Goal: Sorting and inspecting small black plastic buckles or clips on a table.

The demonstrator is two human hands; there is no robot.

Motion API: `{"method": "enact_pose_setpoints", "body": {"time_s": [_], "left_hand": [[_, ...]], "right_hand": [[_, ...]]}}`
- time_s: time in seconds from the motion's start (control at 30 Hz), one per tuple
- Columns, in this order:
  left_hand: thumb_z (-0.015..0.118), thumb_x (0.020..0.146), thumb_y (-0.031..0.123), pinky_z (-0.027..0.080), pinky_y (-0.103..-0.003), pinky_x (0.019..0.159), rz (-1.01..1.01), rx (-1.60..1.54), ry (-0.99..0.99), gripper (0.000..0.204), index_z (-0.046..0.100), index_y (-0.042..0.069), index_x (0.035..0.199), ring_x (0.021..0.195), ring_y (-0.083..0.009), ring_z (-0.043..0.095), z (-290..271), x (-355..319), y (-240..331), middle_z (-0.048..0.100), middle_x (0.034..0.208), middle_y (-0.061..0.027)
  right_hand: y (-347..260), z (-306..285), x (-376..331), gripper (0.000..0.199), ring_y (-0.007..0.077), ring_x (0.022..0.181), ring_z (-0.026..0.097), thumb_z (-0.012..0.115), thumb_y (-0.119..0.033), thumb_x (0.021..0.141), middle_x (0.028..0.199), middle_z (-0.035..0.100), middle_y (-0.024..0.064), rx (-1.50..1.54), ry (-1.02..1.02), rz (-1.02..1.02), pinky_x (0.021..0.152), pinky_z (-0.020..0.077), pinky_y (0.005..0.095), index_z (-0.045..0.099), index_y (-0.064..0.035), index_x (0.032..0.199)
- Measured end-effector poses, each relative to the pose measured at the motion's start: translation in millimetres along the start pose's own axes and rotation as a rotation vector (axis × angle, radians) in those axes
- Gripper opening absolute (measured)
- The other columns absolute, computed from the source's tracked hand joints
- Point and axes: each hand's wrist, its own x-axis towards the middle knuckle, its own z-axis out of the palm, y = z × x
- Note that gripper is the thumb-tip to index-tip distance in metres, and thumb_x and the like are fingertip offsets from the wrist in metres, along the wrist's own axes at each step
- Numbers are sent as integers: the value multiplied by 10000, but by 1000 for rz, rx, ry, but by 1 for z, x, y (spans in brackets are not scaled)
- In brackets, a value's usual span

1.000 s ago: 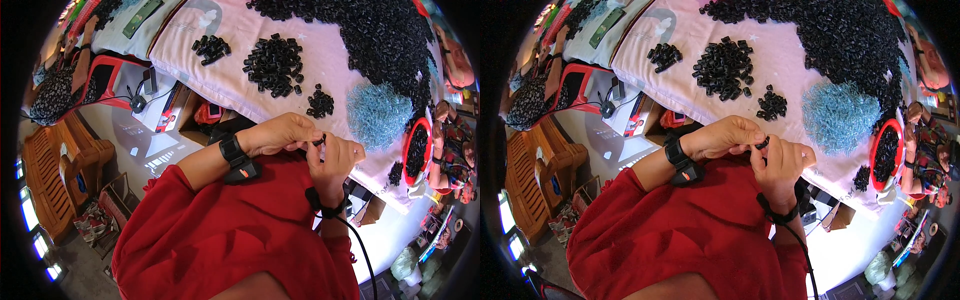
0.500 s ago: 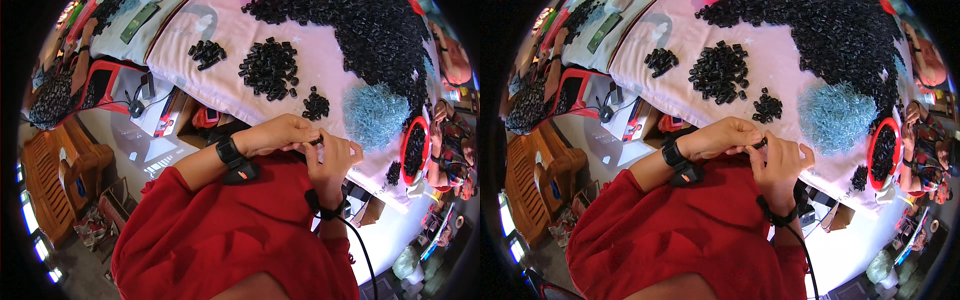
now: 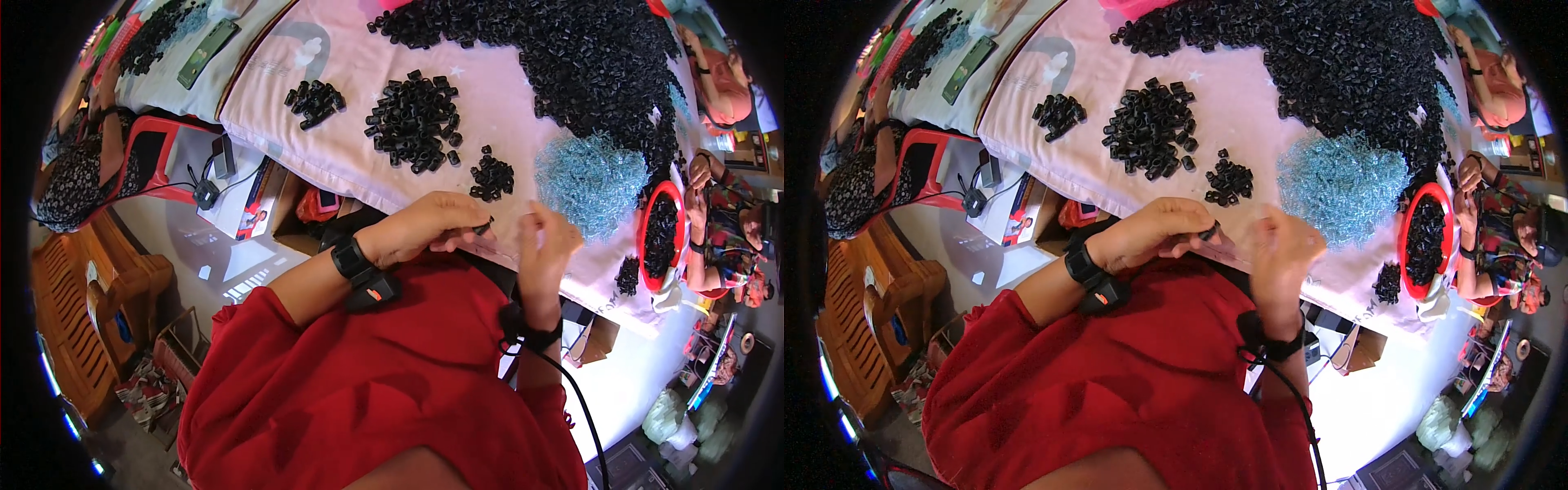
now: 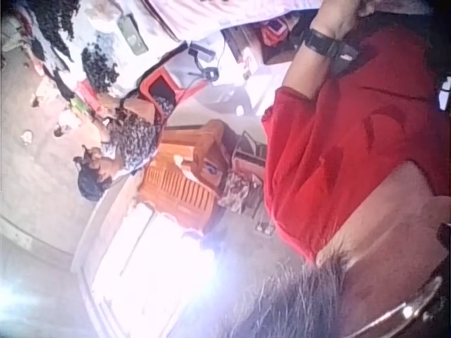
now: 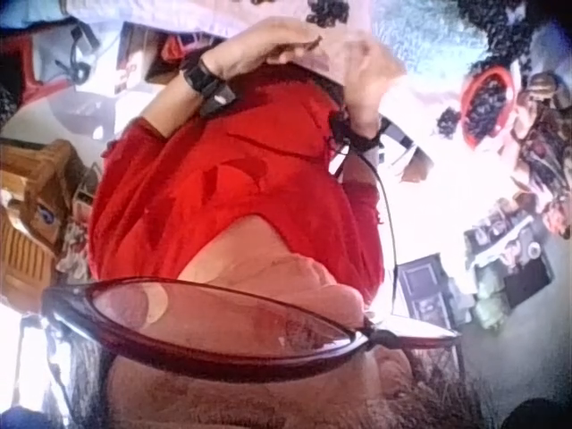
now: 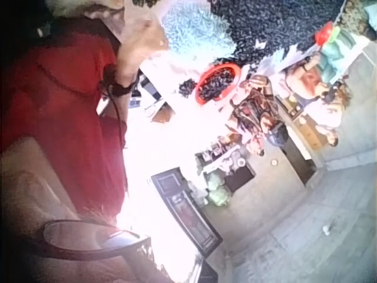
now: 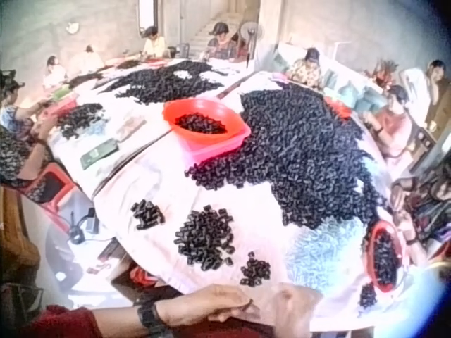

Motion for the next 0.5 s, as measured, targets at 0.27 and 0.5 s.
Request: {"method": "enact_pose_setpoints", "body": {"time_s": [0.27, 0.5], "left_hand": [[692, 989, 246, 611, -245, 631, -20, -112, -29, 220, 686, 30, 1034, 776, -159, 752, -9, 0, -4, 757, 1021, -113], [682, 1010, 234, 634, -269, 725, 8, -118, -6, 233, 673, 44, 1144, 847, -176, 756, -6, -1, -3, 746, 1065, -118]], "right_hand": [[35, 2, 8, 86, 217, 943, 613, 688, -144, 930, 931, 651, 11, -584, -17, 3, 946, 347, 423, 682, -126, 1015], [41, -1, 7, 153, 235, 898, 626, 672, -25, 914, 951, 672, 63, -32, 75, 235, 867, 404, 366, 695, -80, 1055]]}}
